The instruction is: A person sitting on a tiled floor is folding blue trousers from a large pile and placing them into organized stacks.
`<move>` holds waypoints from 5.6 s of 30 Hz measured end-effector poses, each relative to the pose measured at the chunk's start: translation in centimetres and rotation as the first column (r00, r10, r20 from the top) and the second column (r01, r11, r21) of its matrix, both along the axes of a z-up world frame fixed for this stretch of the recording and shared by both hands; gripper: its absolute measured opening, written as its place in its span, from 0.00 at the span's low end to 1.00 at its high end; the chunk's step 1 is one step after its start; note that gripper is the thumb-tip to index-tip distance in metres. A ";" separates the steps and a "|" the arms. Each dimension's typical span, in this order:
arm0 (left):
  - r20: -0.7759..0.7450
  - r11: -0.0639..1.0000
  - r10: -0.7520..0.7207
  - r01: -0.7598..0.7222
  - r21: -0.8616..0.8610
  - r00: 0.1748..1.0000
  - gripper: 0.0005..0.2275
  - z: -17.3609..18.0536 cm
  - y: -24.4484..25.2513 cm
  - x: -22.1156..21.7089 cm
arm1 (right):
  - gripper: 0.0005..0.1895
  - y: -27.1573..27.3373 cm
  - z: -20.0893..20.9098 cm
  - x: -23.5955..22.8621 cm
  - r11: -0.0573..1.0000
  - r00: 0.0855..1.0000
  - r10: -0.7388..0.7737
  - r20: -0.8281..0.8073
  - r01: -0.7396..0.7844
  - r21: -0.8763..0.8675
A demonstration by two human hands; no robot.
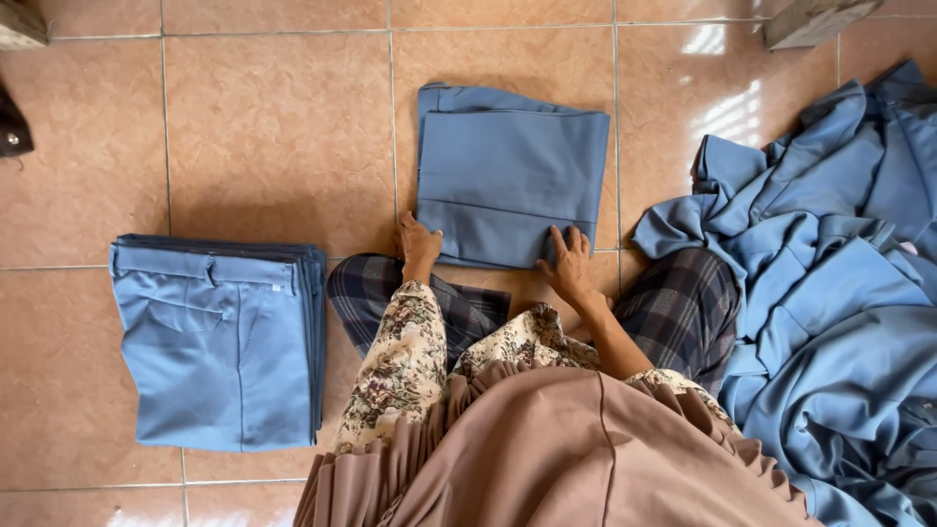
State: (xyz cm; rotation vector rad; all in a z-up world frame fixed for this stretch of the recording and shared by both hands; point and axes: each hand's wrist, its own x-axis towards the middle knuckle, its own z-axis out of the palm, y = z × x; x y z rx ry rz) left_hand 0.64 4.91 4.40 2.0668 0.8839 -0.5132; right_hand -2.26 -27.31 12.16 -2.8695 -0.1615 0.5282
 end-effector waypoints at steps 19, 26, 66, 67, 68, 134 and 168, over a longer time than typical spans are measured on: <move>-0.374 0.010 0.678 -0.516 -0.857 0.633 0.31 9.4 -2.5 -6.0 | 0.57 0.1 0.3 -0.6 0.994 0.993 0.098 -0.062 -0.095 0.050; -0.052 0.113 0.805 -0.240 -0.964 0.591 0.29 17.6 -2.4 -1.8 | 0.16 5.0 -1.0 -1.2 0.724 0.959 0.066 -0.274 0.143 0.675; -0.097 0.570 0.588 -0.497 -0.655 0.803 0.38 -0.9 -10.3 -6.6 | 0.34 -8.6 -10.4 11.7 0.062 0.324 -0.815 -0.481 0.873 0.483; -0.093 0.572 0.588 -0.494 -0.655 0.804 0.38 -0.4 -10.4 -6.3 | 0.34 -8.3 -8.7 12.0 0.060 0.324 -0.814 -0.482 0.872 0.486; -0.092 0.571 0.589 -0.493 -0.657 0.803 0.37 0.1 -10.4 -6.4 | 0.33 -7.9 -7.1 11.9 0.080 0.351 -0.802 -0.483 0.865 0.496; 0.233 0.036 0.958 -0.739 -0.673 -0.165 0.34 7.9 19.1 -44.2 | 0.44 44.5 1.6 -3.1 0.406 0.742 0.220 -0.634 0.521 0.751; 0.438 0.572 0.088 -0.406 0.713 0.894 0.33 19.2 18.0 -17.3 | 0.33 39.5 11.7 -1.0 0.645 0.518 0.588 0.621 -0.764 0.027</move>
